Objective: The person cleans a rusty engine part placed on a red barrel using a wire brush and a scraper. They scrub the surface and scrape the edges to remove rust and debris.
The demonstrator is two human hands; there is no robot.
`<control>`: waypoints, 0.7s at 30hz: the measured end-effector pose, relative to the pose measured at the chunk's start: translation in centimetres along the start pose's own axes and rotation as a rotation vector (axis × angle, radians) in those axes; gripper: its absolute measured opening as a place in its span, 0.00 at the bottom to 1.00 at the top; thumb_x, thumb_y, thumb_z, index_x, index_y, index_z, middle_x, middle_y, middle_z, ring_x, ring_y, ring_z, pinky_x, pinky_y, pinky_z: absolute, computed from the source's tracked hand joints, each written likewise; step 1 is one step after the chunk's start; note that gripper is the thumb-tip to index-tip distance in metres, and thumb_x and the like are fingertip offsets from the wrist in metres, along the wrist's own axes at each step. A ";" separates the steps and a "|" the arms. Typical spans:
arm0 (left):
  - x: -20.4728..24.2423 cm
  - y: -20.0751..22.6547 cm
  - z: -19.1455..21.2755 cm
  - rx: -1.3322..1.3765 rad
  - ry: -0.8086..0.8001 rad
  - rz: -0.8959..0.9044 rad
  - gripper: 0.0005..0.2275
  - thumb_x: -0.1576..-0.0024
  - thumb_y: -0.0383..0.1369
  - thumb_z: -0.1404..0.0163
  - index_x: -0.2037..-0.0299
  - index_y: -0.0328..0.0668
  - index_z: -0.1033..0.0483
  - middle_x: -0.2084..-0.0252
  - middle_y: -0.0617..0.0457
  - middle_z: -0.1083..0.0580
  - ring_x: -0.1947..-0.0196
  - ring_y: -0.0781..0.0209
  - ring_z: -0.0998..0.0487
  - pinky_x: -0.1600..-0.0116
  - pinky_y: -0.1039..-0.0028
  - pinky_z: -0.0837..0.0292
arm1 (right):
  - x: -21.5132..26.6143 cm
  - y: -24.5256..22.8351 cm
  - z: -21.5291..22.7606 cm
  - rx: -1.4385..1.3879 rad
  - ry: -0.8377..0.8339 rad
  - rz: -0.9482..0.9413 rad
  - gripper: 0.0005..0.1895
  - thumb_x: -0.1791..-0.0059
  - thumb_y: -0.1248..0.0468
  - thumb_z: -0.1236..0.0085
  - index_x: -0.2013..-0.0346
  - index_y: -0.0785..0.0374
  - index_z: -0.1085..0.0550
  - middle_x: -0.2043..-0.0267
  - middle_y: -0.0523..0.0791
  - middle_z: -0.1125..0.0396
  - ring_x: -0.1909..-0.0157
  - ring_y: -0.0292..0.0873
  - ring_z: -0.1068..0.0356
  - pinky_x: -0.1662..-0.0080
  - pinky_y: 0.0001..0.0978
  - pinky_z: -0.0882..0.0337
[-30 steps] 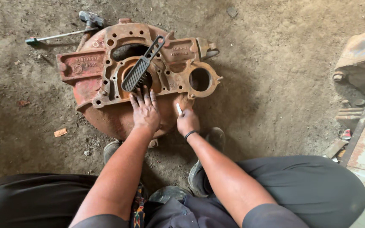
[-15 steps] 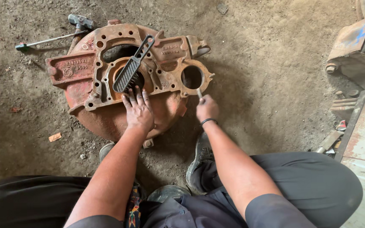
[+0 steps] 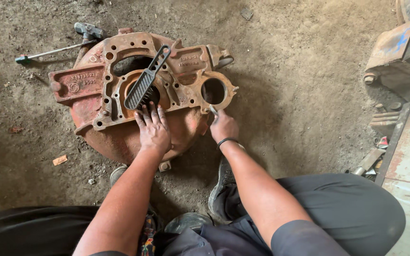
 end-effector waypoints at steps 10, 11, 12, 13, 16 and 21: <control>-0.1 0.0 0.3 0.025 -0.016 -0.006 0.61 0.55 0.57 0.37 0.24 0.27 0.67 0.21 0.30 0.66 0.23 0.29 0.68 0.26 0.39 0.73 | 0.6 5.9 -2.5 0.066 -0.023 -0.198 0.10 0.47 0.55 0.50 0.61 0.55 0.24 0.62 0.55 0.25 0.57 0.63 0.25 0.57 0.57 0.27; -0.2 0.1 0.2 0.007 -0.026 -0.009 0.60 0.54 0.57 0.37 0.25 0.27 0.68 0.22 0.29 0.67 0.23 0.28 0.68 0.27 0.38 0.74 | 1.7 5.5 -3.8 0.040 -0.028 -0.189 0.09 0.48 0.55 0.48 0.62 0.55 0.24 0.63 0.55 0.26 0.57 0.63 0.26 0.57 0.58 0.28; -0.2 0.1 0.1 -0.011 -0.035 -0.012 0.60 0.53 0.57 0.38 0.25 0.26 0.69 0.23 0.29 0.68 0.24 0.27 0.69 0.28 0.38 0.75 | 2.1 5.3 -4.9 0.014 -0.033 -0.181 0.09 0.49 0.55 0.47 0.62 0.55 0.25 0.64 0.55 0.26 0.58 0.64 0.26 0.57 0.59 0.28; -0.1 0.2 0.0 0.002 -0.049 -0.008 0.61 0.53 0.58 0.38 0.25 0.26 0.69 0.22 0.29 0.68 0.24 0.27 0.70 0.27 0.38 0.75 | 1.7 6.1 -4.8 -0.018 0.050 -0.225 0.08 0.49 0.57 0.48 0.62 0.56 0.25 0.64 0.55 0.26 0.59 0.64 0.26 0.58 0.59 0.28; 0.1 0.2 0.2 0.030 -0.070 -0.001 0.61 0.53 0.60 0.39 0.25 0.25 0.68 0.22 0.29 0.67 0.23 0.28 0.70 0.27 0.38 0.75 | -0.2 8.9 -1.9 -0.095 0.255 -0.339 0.06 0.48 0.59 0.49 0.62 0.57 0.27 0.64 0.55 0.26 0.60 0.64 0.26 0.60 0.59 0.28; 0.1 0.1 2.3 -0.093 -0.048 -0.003 0.64 0.56 0.57 0.35 0.23 0.30 0.71 0.21 0.34 0.70 0.22 0.38 0.70 0.27 0.44 0.75 | -4.8 4.9 5.1 -0.048 0.258 -0.117 0.05 0.50 0.59 0.47 0.61 0.54 0.29 0.64 0.53 0.26 0.60 0.64 0.27 0.61 0.60 0.30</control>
Point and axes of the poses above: each hand's wrist, its own x-axis away from the middle knuckle, its own z-axis out of the back of the hand, y = z × x, the point moved 9 cm from there along -x, towards the middle knuckle
